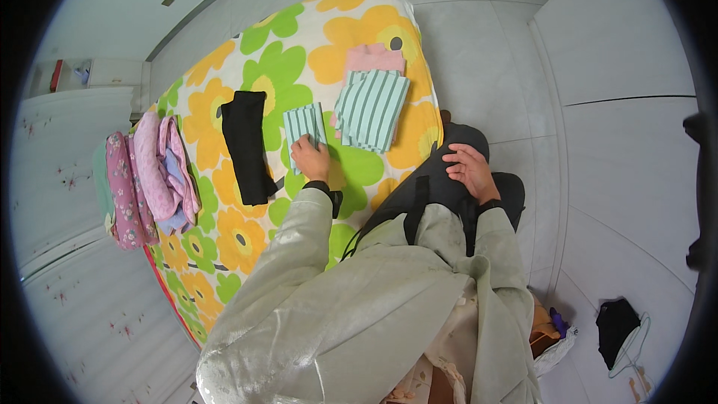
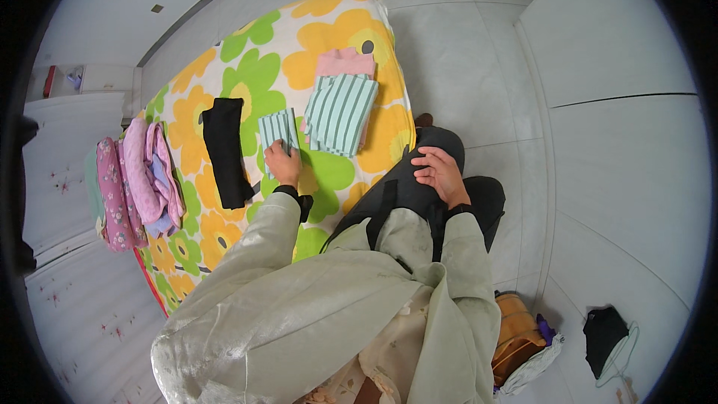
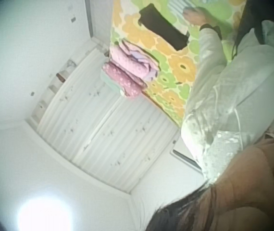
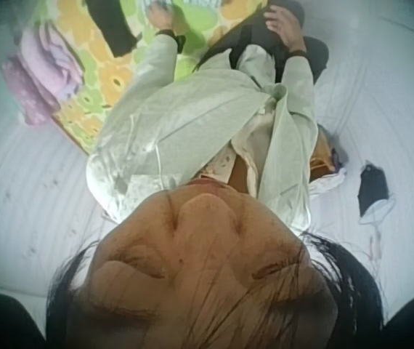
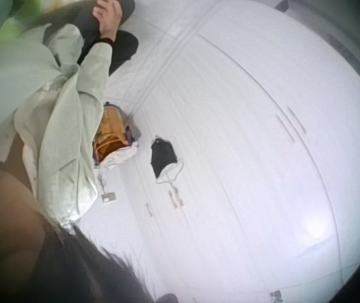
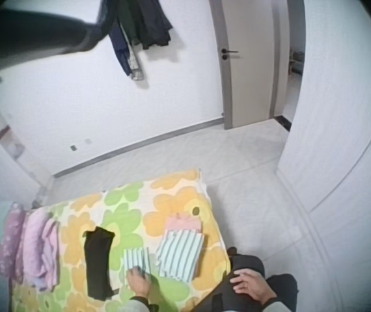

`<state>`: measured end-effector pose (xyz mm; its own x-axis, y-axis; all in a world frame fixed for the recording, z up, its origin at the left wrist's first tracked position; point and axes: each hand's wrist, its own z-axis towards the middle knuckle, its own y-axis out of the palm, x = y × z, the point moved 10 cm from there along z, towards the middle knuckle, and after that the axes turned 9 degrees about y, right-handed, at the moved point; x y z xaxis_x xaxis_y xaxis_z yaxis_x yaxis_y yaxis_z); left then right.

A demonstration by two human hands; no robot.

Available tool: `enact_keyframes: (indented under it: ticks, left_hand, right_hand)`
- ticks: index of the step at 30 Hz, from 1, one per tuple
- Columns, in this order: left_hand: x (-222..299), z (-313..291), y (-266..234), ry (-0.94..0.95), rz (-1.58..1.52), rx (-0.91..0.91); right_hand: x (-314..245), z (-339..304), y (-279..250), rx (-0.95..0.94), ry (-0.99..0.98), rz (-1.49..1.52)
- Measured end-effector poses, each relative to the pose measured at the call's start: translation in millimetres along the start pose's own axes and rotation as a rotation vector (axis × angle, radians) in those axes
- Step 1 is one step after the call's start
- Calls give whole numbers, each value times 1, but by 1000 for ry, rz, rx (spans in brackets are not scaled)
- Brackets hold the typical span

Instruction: The person folds a light-colored cloth and then a striped cloth on a floral-patterned mat, smoothing and aligning edges by hand. The folded items are stacked on the mat as the task proceeds.

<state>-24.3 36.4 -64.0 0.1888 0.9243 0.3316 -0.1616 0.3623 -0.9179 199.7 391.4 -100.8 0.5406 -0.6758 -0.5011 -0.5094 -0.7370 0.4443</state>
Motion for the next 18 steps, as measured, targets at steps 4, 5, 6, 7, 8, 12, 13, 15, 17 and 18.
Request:
enact_keyframes:
  ticks: [4,5,6,7,8,12,13,15,17,18]
  left_hand:
    - [-14,4,4,-35,-37,-11]
    - [-16,4,4,-12,-49,-6]
    - [-18,3,4,10,-59,-1]
    - [-20,2,5,25,-67,-5]
    - [-23,2,4,40,-88,14]
    - [-33,7,0,70,-79,47]
    - [-34,10,-1,86,-49,59]
    - [-52,16,-8,-13,-133,120]
    - [-75,21,-20,-99,-192,191]
    - [-89,25,-29,-138,-212,228]
  right_hand:
    - [0,2,2,-14,0,7]
    - [0,2,1,-16,-2,10]
    - [0,2,1,-20,0,15]
    - [0,2,1,-22,2,18]
    - [1,2,0,-11,8,17]
    - [-1,1,2,-23,5,21]
    - [-1,0,3,-22,1,22]
    - [-1,-2,2,-15,-6,26]
    - [-1,-1,2,-12,-12,26]
    - [-1,-1,2,-13,-11,28]
